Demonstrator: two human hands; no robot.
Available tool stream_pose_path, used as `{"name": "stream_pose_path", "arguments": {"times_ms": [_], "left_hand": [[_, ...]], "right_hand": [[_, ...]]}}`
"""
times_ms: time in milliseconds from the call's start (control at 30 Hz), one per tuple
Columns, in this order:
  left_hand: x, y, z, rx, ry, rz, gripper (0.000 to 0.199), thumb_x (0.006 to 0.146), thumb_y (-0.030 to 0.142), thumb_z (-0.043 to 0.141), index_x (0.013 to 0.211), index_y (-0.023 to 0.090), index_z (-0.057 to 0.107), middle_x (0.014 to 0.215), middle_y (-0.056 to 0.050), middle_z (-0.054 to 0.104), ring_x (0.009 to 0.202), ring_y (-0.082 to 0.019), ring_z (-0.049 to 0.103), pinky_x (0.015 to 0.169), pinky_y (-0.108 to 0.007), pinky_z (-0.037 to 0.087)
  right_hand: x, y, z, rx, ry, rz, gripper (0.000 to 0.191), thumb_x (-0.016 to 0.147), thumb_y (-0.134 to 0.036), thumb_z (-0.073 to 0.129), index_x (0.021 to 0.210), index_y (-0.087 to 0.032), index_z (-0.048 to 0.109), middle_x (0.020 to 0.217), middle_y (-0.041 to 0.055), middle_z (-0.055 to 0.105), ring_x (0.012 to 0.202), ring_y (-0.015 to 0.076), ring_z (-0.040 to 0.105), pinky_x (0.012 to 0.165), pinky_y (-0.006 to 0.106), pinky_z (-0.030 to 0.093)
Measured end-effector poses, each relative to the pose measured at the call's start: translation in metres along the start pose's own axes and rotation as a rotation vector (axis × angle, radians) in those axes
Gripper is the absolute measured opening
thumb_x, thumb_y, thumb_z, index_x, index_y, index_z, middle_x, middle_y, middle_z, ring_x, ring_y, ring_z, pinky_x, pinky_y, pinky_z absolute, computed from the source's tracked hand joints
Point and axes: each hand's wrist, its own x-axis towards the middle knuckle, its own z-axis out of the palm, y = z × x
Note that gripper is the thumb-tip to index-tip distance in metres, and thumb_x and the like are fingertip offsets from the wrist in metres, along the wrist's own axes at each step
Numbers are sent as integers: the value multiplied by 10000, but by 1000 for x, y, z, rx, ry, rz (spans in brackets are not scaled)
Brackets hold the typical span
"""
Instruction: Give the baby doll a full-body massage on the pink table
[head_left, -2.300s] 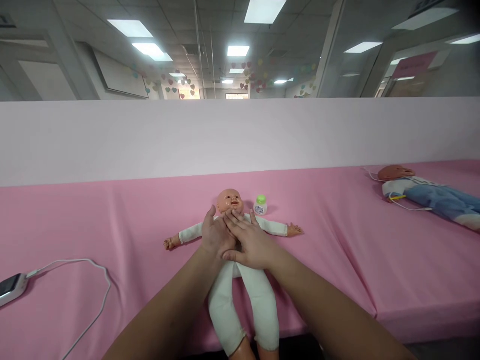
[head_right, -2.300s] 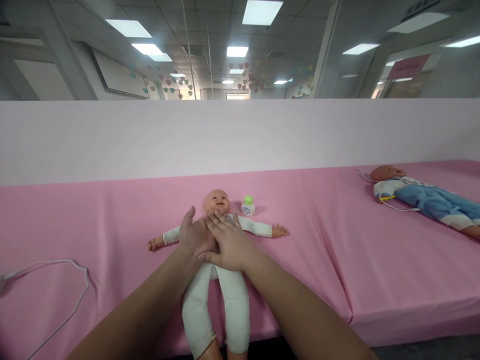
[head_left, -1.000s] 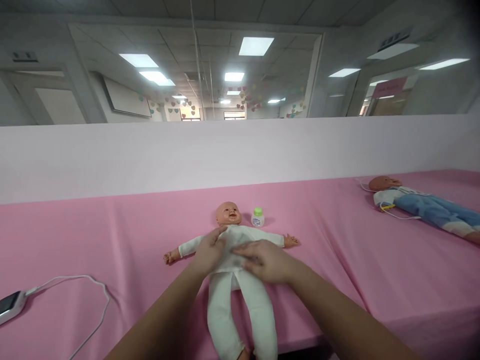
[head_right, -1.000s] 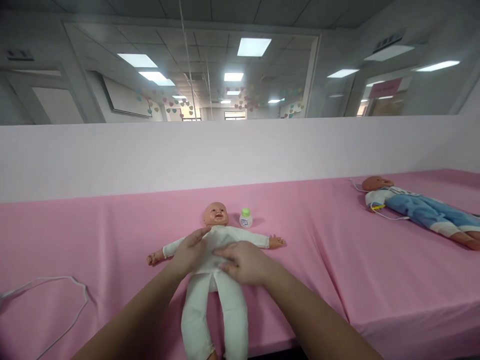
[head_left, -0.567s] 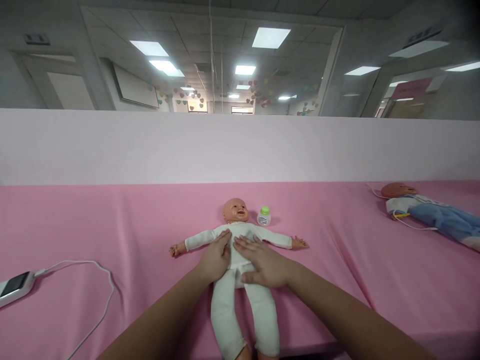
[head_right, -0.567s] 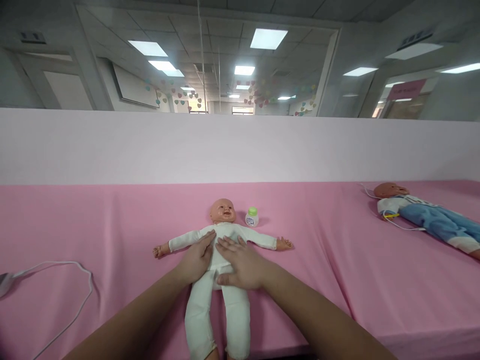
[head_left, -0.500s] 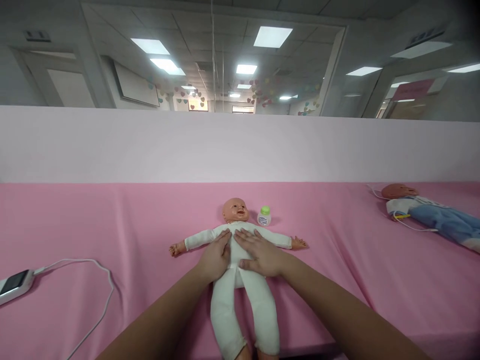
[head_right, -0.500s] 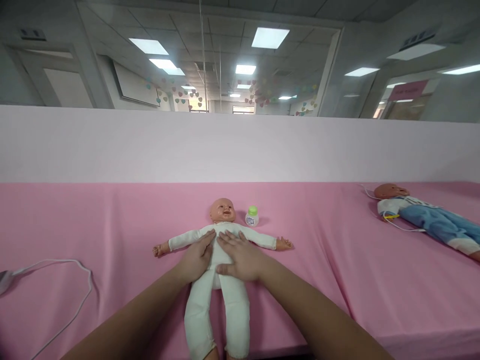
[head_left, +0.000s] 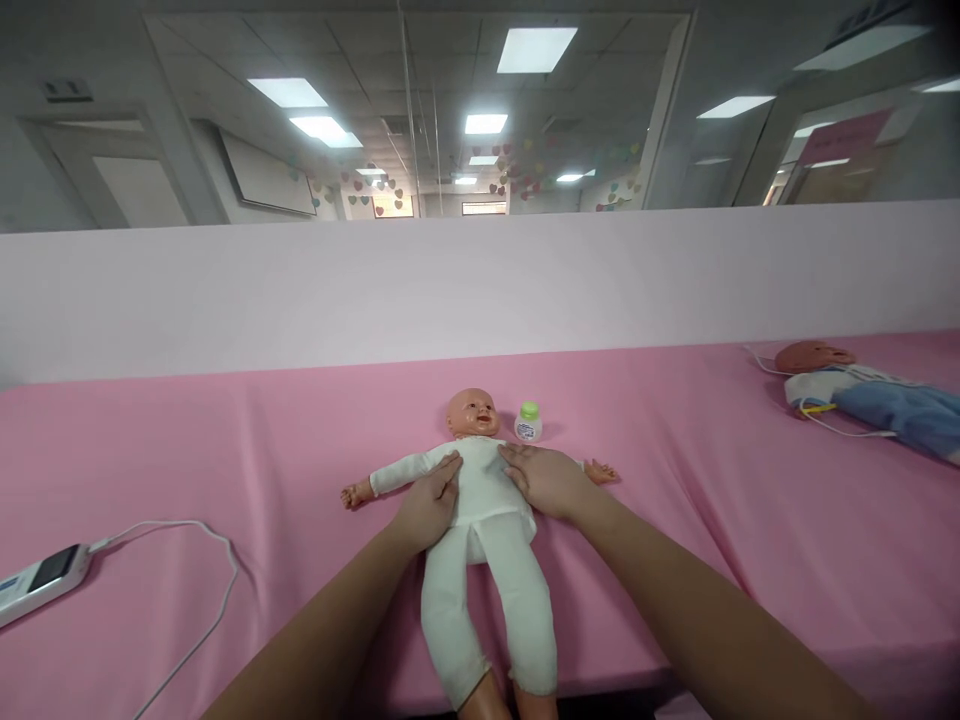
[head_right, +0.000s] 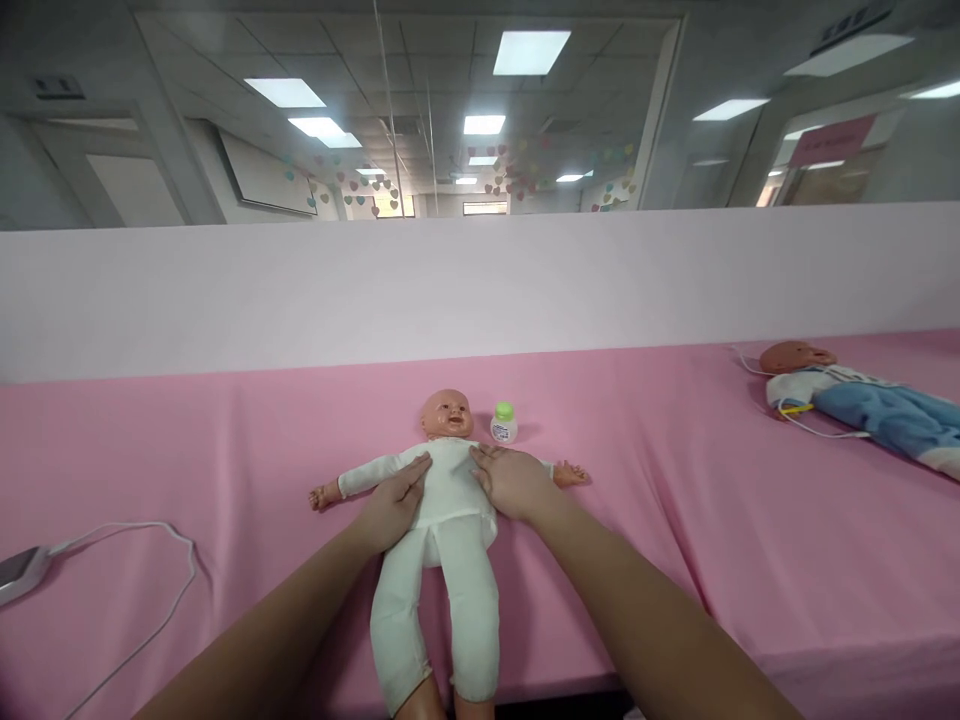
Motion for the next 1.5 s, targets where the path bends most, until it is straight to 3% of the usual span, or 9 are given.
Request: {"name": "stream_pose_path", "arguments": {"times_ms": [133, 300, 400, 533, 767, 967, 1167, 1300, 1500], "left_hand": [[-6, 9, -15, 59, -23, 7, 594, 1044, 371, 377, 1565, 112, 498, 1664, -100, 408, 1557, -265, 364, 1312, -474, 251], [-37, 40, -36, 174, -251, 347, 583, 1078, 453, 384, 1590, 191, 478, 1654, -82, 425, 1557, -272, 364, 1304, -485, 266], [-49, 60, -36, 138, -408, 516, 611, 1067, 501, 412, 1626, 255, 417, 1675, -53, 386, 1570, -291, 332, 1314, -511, 217], [-34, 68, -24, 103, -458, 568, 726, 1021, 639, 434, 1636, 254, 400, 1682, -67, 365, 1566, -336, 330, 1320, -534, 165], [16, 32, -12, 160, -300, 465, 671, 1076, 559, 323, 1638, 199, 385, 1687, -79, 353, 1588, -280, 291, 1322, -495, 186], [28, -8, -20, 242, -108, 220, 668, 1079, 553, 314, 1613, 169, 432, 1679, -82, 383, 1573, -255, 332, 1313, -447, 240], [33, -16, -16, 302, 17, 36, 661, 1075, 496, 286, 1569, 103, 482, 1623, -137, 472, 1529, -281, 417, 1282, -454, 300], [34, -16, -15, 295, 10, 36, 681, 1072, 495, 272, 1573, 80, 472, 1623, -146, 475, 1529, -281, 418, 1283, -437, 293], [35, -21, -14, 298, 15, 51, 653, 1065, 485, 300, 1573, 115, 475, 1623, -134, 475, 1523, -277, 428, 1275, -448, 307]], "right_hand": [[-7, 1, -7, 59, 19, 14, 554, 1073, -392, 332, 1568, -209, 501, 1595, 90, 518, 1431, 297, 545, 1169, 458, 438], [-8, 5, -9, 127, 25, -34, 543, 1062, -391, 373, 1574, -259, 495, 1598, 64, 515, 1425, 289, 554, 1155, 435, 457], [-4, 12, -4, 95, 20, -41, 565, 1048, -345, 376, 1593, -229, 471, 1615, 67, 489, 1451, 286, 527, 1189, 438, 427], [1, 19, 3, 26, -12, -62, 601, 1026, -300, 363, 1594, -125, 456, 1630, 110, 449, 1491, 293, 476, 1228, 455, 387], [-2, 13, -3, 37, -6, -48, 578, 1036, -322, 355, 1563, -143, 510, 1605, 82, 482, 1470, 257, 506, 1226, 408, 393], [-6, 10, -5, 68, 18, -25, 541, 1047, -326, 367, 1543, -204, 545, 1547, 35, 564, 1418, 264, 562, 1193, 409, 427], [-17, 2, -20, 78, 11, -6, 515, 1035, -291, 392, 1509, -248, 588, 1547, 30, 563, 1425, 291, 554, 1164, 470, 462], [-33, -21, -37, 153, -4, -169, 543, 991, -210, 430, 1509, -259, 585, 1592, -11, 508, 1535, 255, 411, 1290, 469, 296], [-54, -62, -45, 476, -280, -493, 471, 1079, -396, 450, 1542, -371, 526, 1544, -52, 572, 1514, 232, 444, 1296, 454, 281]]}}
